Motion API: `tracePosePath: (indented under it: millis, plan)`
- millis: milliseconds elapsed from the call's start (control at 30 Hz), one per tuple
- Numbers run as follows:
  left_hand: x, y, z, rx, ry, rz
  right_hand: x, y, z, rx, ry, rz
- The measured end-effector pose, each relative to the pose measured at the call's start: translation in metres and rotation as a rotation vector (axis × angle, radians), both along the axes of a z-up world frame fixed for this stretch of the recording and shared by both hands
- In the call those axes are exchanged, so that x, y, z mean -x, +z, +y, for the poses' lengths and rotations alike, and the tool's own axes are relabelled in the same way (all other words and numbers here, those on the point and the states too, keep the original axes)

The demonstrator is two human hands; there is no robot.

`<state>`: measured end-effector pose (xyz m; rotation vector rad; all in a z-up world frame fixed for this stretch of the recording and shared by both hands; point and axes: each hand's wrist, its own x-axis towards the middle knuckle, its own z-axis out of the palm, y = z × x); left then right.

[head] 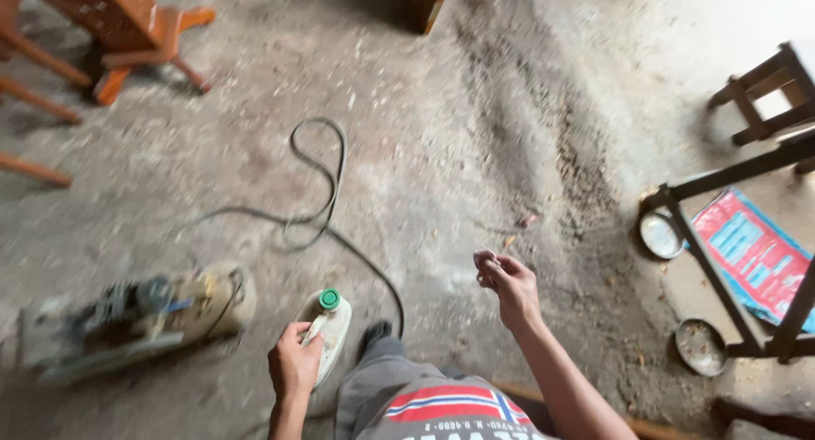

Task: The person cleans a wooden cabinet by wiping its surface with a cloth. They pour liquid from a white plastic container onto the cloth and continue wiping the cabinet's side and front panels.

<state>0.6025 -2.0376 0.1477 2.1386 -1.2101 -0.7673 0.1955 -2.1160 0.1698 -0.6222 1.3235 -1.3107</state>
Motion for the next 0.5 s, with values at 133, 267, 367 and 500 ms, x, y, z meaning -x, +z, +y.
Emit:
tracePosePath:
  millis: [133,267,367,500]
  plan:
    - [0.043,0.026,-0.155,-0.04,-0.213,-0.048,0.059,0.02,-0.081,0.01,-0.148,-0.03]
    - [0.094,0.021,-0.309,-0.128,-0.3,-0.008,0.137,0.005,-0.179,0.164,-0.181,-0.074]
    - [0.146,-0.004,-0.425,-0.103,-0.338,0.009,0.193,-0.031,-0.271,0.094,-0.3,0.032]
    - [0.226,-0.032,-0.567,0.007,-0.298,0.021,0.265,-0.06,-0.428,-0.161,-0.32,0.102]
